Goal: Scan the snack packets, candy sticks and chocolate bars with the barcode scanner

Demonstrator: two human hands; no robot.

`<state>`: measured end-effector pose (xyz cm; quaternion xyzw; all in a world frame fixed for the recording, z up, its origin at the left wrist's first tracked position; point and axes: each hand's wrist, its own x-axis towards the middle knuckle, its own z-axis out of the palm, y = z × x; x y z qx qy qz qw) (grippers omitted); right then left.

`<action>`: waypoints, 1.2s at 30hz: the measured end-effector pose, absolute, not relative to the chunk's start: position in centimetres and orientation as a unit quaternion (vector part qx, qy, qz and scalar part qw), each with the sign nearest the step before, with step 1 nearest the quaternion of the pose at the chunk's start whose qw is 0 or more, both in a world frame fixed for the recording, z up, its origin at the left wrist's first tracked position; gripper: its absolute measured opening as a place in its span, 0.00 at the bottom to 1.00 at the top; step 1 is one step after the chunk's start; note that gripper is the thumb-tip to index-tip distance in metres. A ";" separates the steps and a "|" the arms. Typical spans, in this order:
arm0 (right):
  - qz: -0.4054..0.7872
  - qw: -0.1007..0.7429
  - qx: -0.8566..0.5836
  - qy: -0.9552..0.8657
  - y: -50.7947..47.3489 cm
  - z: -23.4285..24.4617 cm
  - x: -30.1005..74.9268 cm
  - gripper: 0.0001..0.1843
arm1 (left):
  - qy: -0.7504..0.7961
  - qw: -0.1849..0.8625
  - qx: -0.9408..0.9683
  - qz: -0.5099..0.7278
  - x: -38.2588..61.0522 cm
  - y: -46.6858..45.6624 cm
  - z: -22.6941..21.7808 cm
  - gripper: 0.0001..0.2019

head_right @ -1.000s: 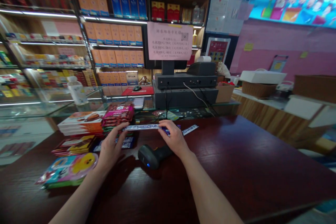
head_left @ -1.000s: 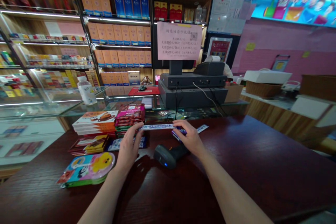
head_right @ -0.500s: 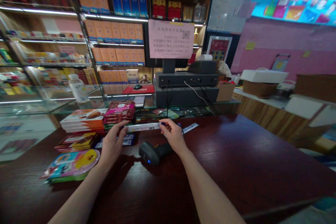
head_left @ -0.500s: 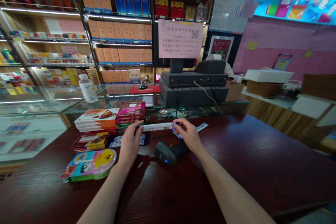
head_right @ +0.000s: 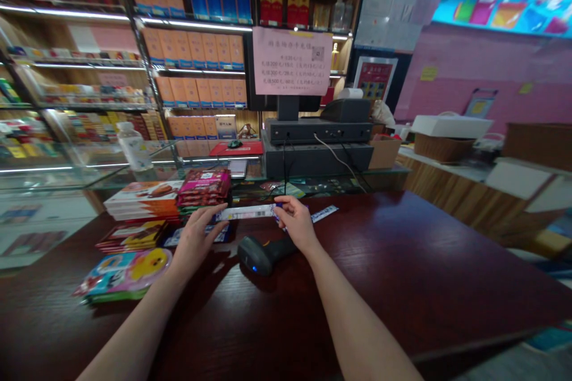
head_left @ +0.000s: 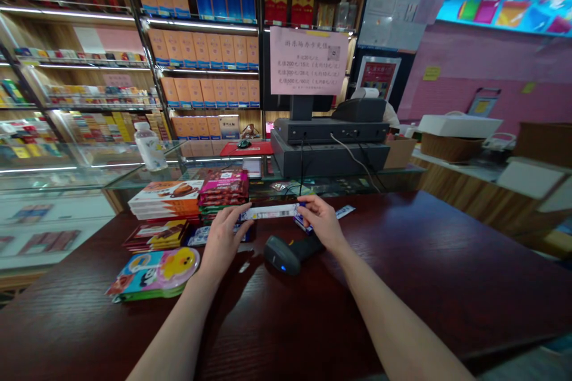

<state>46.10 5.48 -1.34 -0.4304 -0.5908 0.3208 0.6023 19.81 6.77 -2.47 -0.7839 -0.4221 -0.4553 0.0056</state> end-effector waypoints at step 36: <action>-0.040 0.485 -0.419 -0.767 5.5 -2.6 46.5 0.19 | -0.464 0.136 -0.787 -0.383 19.4 6.4 -2.4 0.18</action>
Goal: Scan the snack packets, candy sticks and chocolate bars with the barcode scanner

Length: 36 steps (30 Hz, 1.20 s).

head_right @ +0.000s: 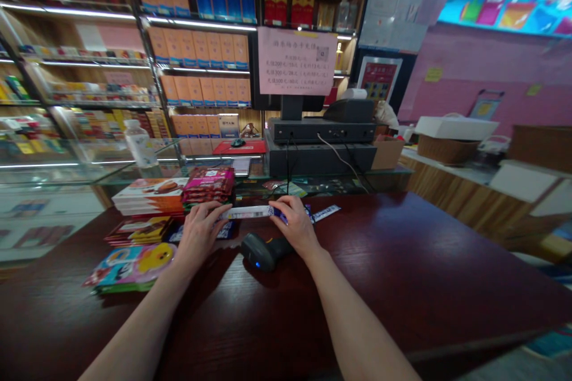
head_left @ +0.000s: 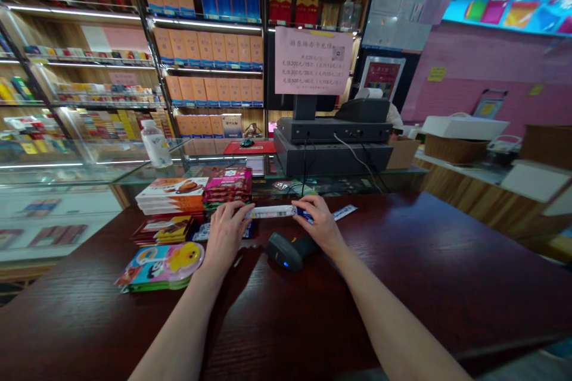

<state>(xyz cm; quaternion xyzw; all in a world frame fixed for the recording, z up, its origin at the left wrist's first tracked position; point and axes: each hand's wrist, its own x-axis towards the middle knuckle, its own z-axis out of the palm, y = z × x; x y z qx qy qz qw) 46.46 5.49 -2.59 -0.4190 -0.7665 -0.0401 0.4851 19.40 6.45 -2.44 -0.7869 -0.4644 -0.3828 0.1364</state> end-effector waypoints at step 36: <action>0.050 0.376 -0.487 -0.787 5.6 -2.6 48.5 0.19 | -0.508 0.135 -0.754 -0.393 19.4 5.8 -2.5 0.19</action>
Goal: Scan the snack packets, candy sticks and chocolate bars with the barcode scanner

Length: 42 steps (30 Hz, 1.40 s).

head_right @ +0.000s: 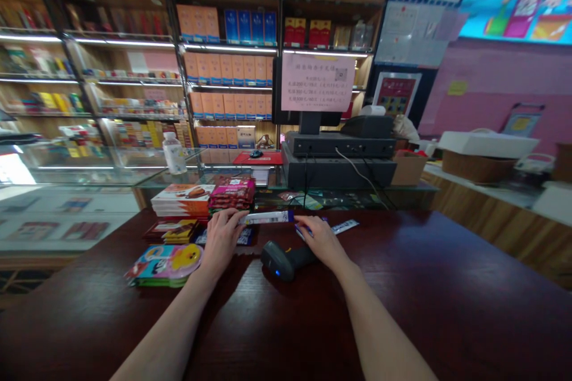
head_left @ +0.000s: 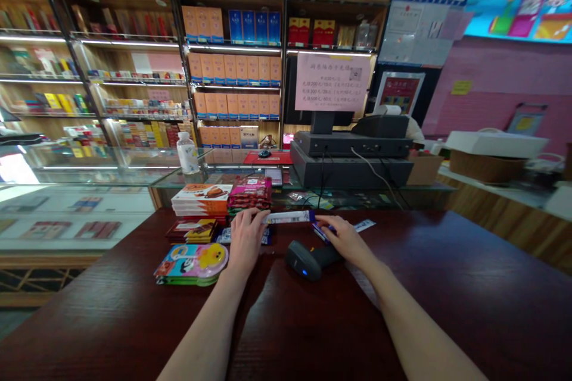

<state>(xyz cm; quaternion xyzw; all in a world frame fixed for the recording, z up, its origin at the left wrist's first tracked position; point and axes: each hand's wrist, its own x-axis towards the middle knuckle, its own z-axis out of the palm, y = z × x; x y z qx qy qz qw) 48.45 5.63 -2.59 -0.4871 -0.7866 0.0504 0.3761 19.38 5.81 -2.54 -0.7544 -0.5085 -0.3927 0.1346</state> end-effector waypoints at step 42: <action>0.106 0.190 -0.451 -0.866 1.4 -2.3 48.3 0.32 | -0.563 0.193 -0.715 -0.366 18.7 5.4 -1.5 0.17</action>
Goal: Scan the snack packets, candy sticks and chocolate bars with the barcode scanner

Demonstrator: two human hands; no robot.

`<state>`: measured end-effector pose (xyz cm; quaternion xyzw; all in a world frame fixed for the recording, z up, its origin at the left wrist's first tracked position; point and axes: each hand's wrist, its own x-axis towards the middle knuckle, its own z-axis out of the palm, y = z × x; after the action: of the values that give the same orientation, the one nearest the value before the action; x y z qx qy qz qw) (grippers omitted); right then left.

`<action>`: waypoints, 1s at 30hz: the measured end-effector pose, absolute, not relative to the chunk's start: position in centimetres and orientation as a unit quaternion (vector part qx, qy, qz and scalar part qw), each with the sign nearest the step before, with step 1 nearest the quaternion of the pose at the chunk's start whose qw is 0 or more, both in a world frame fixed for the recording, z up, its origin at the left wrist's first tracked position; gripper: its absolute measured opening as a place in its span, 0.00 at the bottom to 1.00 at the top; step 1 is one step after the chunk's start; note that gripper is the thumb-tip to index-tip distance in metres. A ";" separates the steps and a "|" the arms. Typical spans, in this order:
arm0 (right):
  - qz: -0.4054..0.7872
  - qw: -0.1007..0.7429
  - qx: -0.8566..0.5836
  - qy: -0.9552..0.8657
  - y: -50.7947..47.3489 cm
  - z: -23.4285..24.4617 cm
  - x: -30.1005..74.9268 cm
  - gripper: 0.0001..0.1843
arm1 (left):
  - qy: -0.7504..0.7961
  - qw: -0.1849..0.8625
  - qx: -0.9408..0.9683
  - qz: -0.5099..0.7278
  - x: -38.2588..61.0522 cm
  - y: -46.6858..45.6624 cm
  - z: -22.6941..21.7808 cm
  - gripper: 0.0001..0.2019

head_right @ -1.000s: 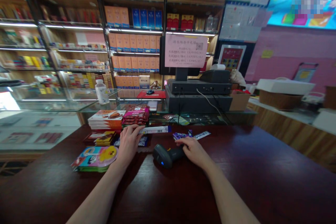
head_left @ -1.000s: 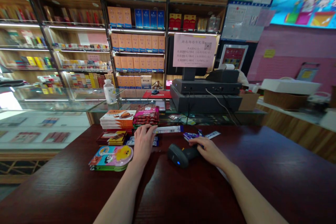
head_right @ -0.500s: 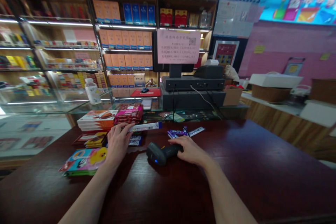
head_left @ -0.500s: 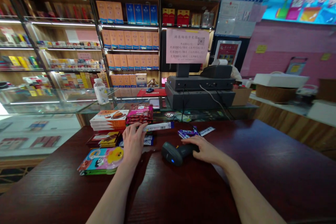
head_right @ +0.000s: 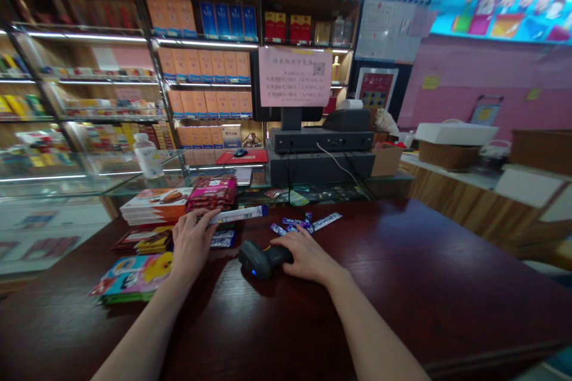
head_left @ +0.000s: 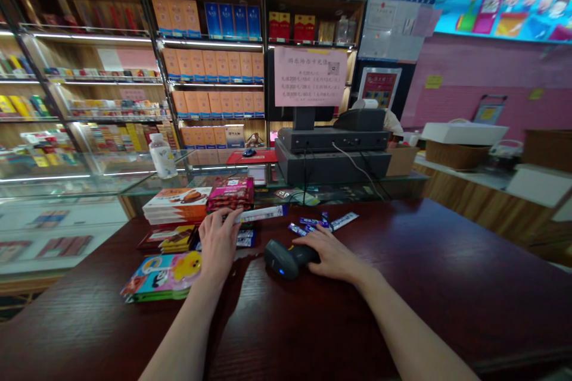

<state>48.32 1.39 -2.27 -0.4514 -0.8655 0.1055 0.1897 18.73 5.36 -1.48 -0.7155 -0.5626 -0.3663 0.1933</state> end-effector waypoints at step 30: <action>0.063 0.289 -0.459 -0.837 2.1 -1.8 49.9 0.27 | -0.557 0.209 -0.715 -0.367 18.6 5.4 -1.5 0.18</action>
<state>49.88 2.12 -1.77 -0.4594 -0.8374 0.0633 0.2892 18.61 5.42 -1.52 -0.7151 -0.5570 -0.3672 0.2088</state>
